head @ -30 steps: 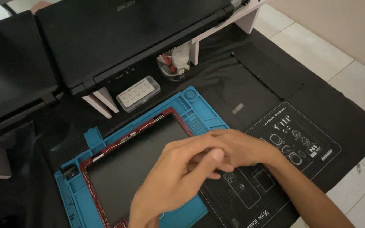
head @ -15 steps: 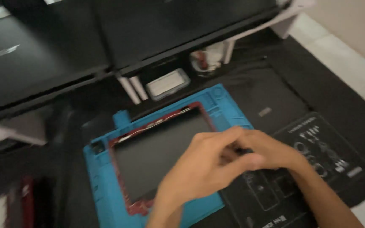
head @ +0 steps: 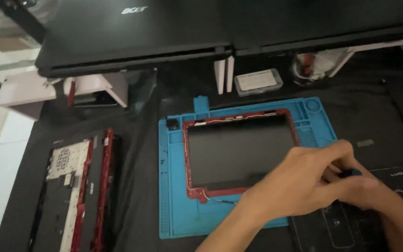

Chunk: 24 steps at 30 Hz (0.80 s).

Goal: The person uses a screwdriver to remove screws from a laptop screen bezel, then detaches and reattaches small components and wires along the frame. The person also uses a small black tool to adjust parts on the bezel and handles a white cable connected to the screen assembly.

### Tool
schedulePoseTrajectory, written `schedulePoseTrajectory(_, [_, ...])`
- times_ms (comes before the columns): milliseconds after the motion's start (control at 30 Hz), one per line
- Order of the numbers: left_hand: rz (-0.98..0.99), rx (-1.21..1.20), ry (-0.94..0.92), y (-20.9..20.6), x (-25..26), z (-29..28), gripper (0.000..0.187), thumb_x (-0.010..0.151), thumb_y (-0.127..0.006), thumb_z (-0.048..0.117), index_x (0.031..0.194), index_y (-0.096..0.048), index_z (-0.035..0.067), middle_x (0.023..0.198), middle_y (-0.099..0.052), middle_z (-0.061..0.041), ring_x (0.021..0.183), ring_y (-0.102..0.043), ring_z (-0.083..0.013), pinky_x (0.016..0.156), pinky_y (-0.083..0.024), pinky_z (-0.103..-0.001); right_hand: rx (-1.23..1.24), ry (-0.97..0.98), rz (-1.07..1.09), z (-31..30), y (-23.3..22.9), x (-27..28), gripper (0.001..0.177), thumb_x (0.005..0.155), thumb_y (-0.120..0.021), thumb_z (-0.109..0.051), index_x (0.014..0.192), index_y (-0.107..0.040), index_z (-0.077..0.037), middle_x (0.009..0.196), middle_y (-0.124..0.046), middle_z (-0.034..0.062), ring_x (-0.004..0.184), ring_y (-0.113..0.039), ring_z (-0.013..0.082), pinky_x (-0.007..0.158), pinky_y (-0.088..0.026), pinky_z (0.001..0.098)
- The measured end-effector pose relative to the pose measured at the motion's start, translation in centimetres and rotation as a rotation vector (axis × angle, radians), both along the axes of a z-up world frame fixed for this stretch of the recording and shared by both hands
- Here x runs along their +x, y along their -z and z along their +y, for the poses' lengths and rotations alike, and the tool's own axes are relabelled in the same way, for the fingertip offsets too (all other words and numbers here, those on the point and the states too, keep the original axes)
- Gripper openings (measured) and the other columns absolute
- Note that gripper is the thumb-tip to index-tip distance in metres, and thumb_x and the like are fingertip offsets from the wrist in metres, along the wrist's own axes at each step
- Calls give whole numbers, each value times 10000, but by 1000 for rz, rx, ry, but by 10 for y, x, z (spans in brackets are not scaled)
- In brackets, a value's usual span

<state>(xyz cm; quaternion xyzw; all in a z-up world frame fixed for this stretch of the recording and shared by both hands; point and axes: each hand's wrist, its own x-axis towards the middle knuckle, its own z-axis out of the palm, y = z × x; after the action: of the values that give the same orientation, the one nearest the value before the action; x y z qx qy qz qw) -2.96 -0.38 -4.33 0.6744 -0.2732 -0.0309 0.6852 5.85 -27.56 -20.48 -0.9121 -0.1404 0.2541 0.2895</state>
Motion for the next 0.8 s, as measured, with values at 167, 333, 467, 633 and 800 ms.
schedulePoseTrajectory(167, [-21, -47, -69, -22, -16, 13, 260, 1049, -616, 259, 1188, -635, 40, 1052, -717, -170, 937, -745, -301, 847, -619, -395, -269, -132, -54, 26, -31, -5, 311, 885, -732, -232, 1182, -689, -152, 996, -754, 47, 879, -746, 177, 773, -630, 355])
schedulePoseTrajectory(333, [20, -8, -190, -8, -28, 18, 314, 1052, -676, 321, 1103, -667, 11, 939, -738, -146, 889, -778, -266, 777, -646, -368, -65, -63, -41, 53, -80, -16, 350, 789, -801, -169, 1124, -725, -98, 1047, -766, 62, 957, -715, 202, 784, -636, 372])
schedulePoseTrajectory(467, [153, 141, -338, -14, -38, 17, 338, 996, -708, 315, 1116, -677, 0, 969, -740, -153, 878, -783, -259, 728, -651, -347, -65, -135, -97, 51, -74, -14, 332, 770, -817, -142, 1091, -767, -75, 1059, -742, 65, 983, -704, 220, 828, -614, 405])
schedulePoseTrajectory(633, [-21, -6, -362, -12, -50, 5, 312, 1072, -608, 253, 1272, -663, 19, 1172, -704, -180, 1001, -743, -266, 829, -642, -348, -24, -73, -35, 43, -66, -15, 290, 765, -809, -155, 1047, -774, -96, 990, -714, 50, 951, -690, 226, 789, -613, 429])
schedulePoseTrajectory(800, [5, -35, -256, -2, -46, -14, 298, 1069, -656, 262, 1239, -645, 17, 1141, -721, -172, 945, -768, -260, 827, -663, -347, 258, -310, -126, 15, -39, -6, 330, 662, -899, -249, 930, -806, -80, 956, -673, 61, 923, -625, 225, 751, -573, 393])
